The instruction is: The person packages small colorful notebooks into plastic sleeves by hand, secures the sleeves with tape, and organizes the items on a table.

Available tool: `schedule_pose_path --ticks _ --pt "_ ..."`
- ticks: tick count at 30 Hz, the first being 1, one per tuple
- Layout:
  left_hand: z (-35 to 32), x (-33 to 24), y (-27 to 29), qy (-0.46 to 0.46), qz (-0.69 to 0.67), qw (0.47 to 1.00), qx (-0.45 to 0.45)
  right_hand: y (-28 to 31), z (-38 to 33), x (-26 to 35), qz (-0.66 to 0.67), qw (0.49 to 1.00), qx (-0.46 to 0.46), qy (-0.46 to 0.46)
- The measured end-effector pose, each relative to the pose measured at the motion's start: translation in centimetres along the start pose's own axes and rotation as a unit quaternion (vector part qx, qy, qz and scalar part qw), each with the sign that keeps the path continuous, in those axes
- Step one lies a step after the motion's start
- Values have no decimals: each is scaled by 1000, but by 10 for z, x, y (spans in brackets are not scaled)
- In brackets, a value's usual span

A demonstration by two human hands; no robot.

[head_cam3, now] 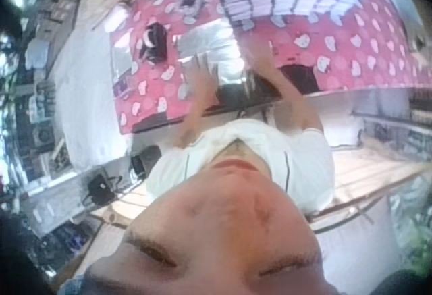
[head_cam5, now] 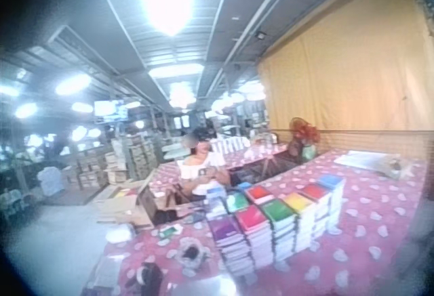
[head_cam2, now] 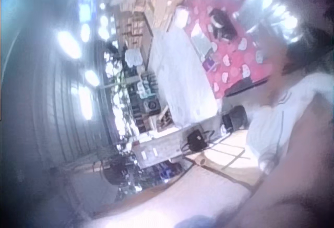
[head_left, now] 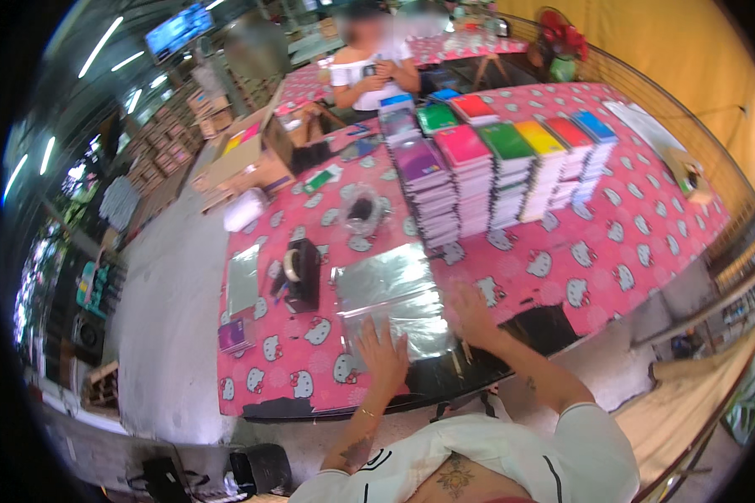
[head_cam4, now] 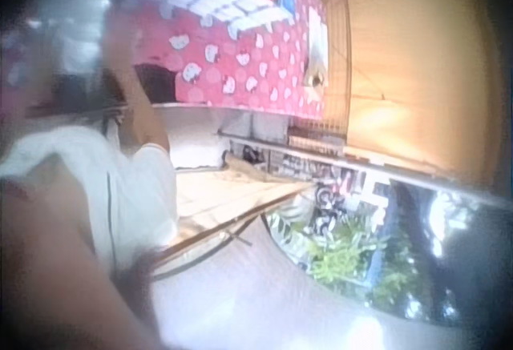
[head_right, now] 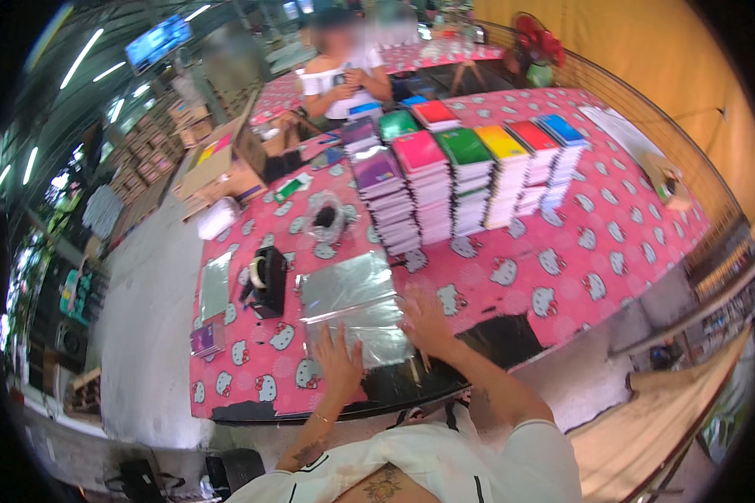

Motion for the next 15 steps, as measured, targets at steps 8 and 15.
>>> schedule_pose_path --ticks 8,15 --pt "139 -192 -28 -336 -168 927 -12 157 46 -223 -189 952 -180 -161" --pt "259 -366 -149 -414 -121 900 -58 229 105 -395 -302 917 -136 -222"
Point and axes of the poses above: each hand's wrist, its own z-axis towards the middle knuckle, its own y-axis out of the back of the hand, x = y × z, the point moved 2 cm from there along z, towards the middle knuckle, and after that the axes turned 14 degrees about -z, right-handed, at the moved point
